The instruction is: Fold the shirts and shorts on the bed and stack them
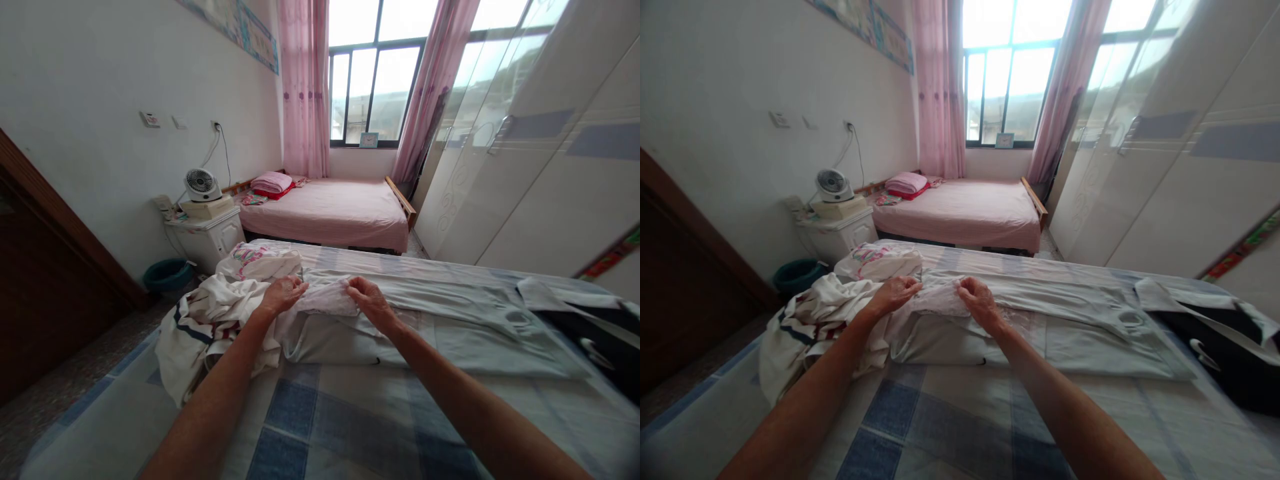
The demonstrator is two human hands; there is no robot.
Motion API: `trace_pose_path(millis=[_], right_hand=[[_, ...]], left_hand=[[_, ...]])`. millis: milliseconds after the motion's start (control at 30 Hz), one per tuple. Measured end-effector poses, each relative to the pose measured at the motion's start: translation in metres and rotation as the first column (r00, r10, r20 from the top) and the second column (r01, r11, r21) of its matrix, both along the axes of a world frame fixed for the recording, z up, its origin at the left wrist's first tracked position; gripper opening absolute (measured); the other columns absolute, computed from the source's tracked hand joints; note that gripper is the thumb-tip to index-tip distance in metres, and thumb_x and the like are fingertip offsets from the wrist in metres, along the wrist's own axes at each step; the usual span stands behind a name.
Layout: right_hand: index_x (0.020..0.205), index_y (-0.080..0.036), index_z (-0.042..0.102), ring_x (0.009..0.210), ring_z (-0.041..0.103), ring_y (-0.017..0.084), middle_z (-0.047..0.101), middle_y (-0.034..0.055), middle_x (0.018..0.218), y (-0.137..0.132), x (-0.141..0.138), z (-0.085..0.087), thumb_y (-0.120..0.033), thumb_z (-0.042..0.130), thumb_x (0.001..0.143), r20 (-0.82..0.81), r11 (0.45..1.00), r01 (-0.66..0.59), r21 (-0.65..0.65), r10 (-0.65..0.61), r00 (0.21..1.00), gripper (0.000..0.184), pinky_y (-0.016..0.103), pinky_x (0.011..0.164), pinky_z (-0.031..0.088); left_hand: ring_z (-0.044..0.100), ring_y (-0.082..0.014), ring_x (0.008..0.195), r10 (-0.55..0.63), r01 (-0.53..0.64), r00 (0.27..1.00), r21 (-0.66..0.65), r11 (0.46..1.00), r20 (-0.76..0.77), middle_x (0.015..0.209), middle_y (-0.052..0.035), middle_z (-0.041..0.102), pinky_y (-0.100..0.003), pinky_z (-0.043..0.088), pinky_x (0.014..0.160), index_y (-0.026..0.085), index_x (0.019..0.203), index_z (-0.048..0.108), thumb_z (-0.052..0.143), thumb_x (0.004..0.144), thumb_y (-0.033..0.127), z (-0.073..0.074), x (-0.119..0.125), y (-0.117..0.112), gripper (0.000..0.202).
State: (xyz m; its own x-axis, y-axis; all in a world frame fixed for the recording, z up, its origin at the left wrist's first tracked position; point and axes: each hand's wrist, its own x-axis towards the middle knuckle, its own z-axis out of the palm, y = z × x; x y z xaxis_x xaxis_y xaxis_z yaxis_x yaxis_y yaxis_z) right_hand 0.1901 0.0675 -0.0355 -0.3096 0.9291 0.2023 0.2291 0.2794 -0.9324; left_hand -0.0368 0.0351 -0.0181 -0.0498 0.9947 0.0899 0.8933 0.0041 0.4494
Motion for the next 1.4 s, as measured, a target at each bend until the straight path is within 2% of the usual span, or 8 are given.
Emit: trace_pose_path(millis=[267,500,633,733,933,1167,1267,1400], right_hand=[[0.081,-0.021,0.054,0.056,0.046,0.009,0.05,-0.0051,0.063,0.006,-0.004,0.014,-0.046,0.06,0.069,-0.368,0.961,-0.169,-0.219,0.079,0.926,0.028,0.021,0.051,0.038],[0.09,-0.022,0.052,0.06,0.052,0.01,0.057,-0.0033,0.074,0.011,-0.003,0.023,-0.044,0.059,0.07,-0.392,0.96,-0.046,-0.275,-0.068,0.917,0.03,0.022,0.053,0.042],[0.103,-0.021,0.051,0.055,0.051,0.01,0.054,-0.0042,0.068,0.01,0.001,0.005,-0.03,0.061,0.065,-0.236,0.919,0.13,-0.372,-0.229,0.944,0.04,0.022,0.047,0.041],[0.12,-0.019,0.05,0.051,0.049,0.01,0.055,-0.005,0.066,0.008,0.005,-0.005,-0.022,0.063,0.06,-0.189,0.925,0.083,-0.371,-0.163,0.968,0.061,0.021,0.045,0.039],[0.113,-0.021,0.064,0.075,0.059,0.013,0.066,0.0019,0.101,0.018,0.008,-0.007,-0.018,0.048,0.07,0.096,0.993,0.047,0.106,-0.057,0.994,0.046,0.028,0.069,0.049],[0.115,-0.015,0.064,0.111,0.055,0.022,0.061,0.0114,0.119,0.01,0.014,-0.004,-0.011,0.044,0.075,0.509,0.948,0.094,0.305,-0.246,0.825,0.045,0.032,0.097,0.04],[0.127,-0.019,0.056,0.127,0.042,0.023,0.048,0.0089,0.138,0.002,0.006,0.011,-0.022,0.04,0.086,0.541,0.904,0.074,0.42,-0.315,0.78,0.044,0.036,0.105,0.031],[0.137,-0.025,0.045,0.138,0.026,0.025,0.036,0.0045,0.149,-0.003,-0.005,0.011,-0.039,0.032,0.094,0.664,0.876,-0.14,0.462,-0.237,0.709,0.047,0.044,0.11,0.021]], left_hand=[[0.061,-0.0205,0.079,-0.098,0.075,0.942,0.084,0.994,0.322,0.085,-0.0089,0.068,-0.028,0.045,0.073,0.015,0.093,0.07,0.036,0.087,0.055,-0.001,-0.004,0.002,0.053],[0.061,-0.0134,0.078,-0.239,0.038,0.523,0.258,0.965,0.818,0.096,-0.0056,0.069,-0.025,0.046,0.074,0.013,0.137,0.044,0.063,0.072,0.036,-0.017,0.01,0.01,0.072],[0.062,-0.0145,0.08,-0.1,-0.054,0.685,0.188,0.981,0.721,0.106,-0.009,0.068,-0.027,0.049,0.072,0.011,0.122,0.06,0.056,0.071,0.023,-0.034,0.019,0.015,0.052],[0.059,-0.0207,0.107,-0.151,0.008,0.756,0.222,0.975,0.637,0.121,-0.0109,0.063,-0.032,0.047,0.09,0.012,0.115,0.065,0.054,0.072,0.021,-0.038,0.022,0.016,0.045],[0.045,-0.0173,0.128,-0.267,0.044,0.834,0.425,0.904,0.482,0.136,-0.0045,0.053,-0.034,0.033,0.109,0.018,0.109,0.068,0.042,0.074,0.01,-0.035,0.026,0.013,0.044],[0.053,-0.0238,0.118,0.04,-0.079,0.993,0.368,0.926,0.114,0.127,-0.0076,0.059,-0.041,0.038,0.106,0.018,0.101,0.071,0.046,0.078,0.012,-0.041,0.03,0.009,0.035],[0.046,-0.0234,0.125,-0.008,0.018,1.0,0.47,0.883,-0.025,0.133,-0.0083,0.055,-0.041,0.034,0.108,0.018,0.108,0.068,0.042,0.086,0.017,-0.032,0.042,0.004,0.034],[0.03,-0.0292,0.137,-0.178,0.225,0.969,0.316,0.921,-0.172,0.144,-0.0098,0.042,-0.051,0.028,0.109,0.021,0.122,0.06,0.038,0.093,0.033,-0.037,0.064,-0.002,0.039]])
